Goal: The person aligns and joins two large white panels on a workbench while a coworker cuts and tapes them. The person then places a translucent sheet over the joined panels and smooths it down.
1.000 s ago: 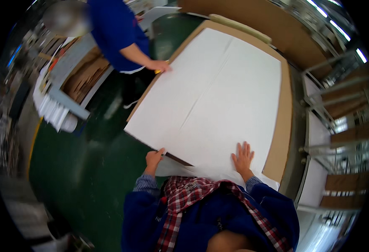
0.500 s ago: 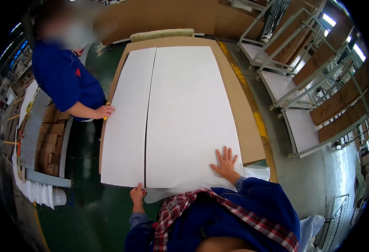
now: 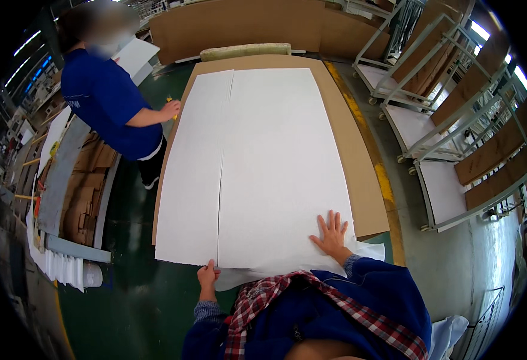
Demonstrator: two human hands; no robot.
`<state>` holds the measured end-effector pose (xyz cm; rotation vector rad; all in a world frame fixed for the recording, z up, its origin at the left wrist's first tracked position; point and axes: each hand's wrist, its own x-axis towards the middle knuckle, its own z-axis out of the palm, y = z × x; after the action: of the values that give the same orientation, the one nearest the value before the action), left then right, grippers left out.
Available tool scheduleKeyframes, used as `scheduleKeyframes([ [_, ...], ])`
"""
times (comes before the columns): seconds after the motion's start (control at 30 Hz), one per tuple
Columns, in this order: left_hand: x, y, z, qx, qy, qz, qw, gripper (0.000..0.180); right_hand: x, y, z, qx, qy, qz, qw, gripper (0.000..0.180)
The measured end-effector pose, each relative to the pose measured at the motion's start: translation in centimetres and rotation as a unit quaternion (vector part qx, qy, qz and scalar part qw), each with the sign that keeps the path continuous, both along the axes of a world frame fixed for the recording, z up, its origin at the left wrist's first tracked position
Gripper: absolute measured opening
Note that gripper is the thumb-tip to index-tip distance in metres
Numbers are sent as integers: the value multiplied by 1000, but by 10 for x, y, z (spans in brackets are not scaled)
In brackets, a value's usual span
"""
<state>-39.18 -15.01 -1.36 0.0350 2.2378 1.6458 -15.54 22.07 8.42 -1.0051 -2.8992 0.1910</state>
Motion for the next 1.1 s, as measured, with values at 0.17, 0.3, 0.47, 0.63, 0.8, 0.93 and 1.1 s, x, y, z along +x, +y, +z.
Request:
scheduleKeyframes([
  [0.17, -4, 3, -3, 15, -25, -5, 1000, 38, 1, 2, 2, -9, 20, -8, 1000, 75],
  [0.3, -6, 4, 0, 20, -66, 14, 997, 39, 5, 3, -1, -1, 59, -23, 998, 75],
  [0.47, -3, 12, 37, -23, -228, 106, 968, 44, 25, 1, -3, 41, 101, -130, 985, 76],
  [0.63, 7, 24, 65, -32, -254, 82, 963, 51, 50, -3, -5, -49, 112, -298, 947, 79],
  [0.8, 9, 28, 51, -16, -279, 47, 959, 54, 74, -15, 0, -143, 175, -315, 922, 79],
  [0.93, 5, 24, 48, 25, -282, 29, 959, 55, 69, -5, -8, -92, 146, -248, 953, 82],
  [1.1, 0, 16, 49, -3, -284, -9, 959, 57, 64, -3, -9, -119, 155, -267, 944, 84],
])
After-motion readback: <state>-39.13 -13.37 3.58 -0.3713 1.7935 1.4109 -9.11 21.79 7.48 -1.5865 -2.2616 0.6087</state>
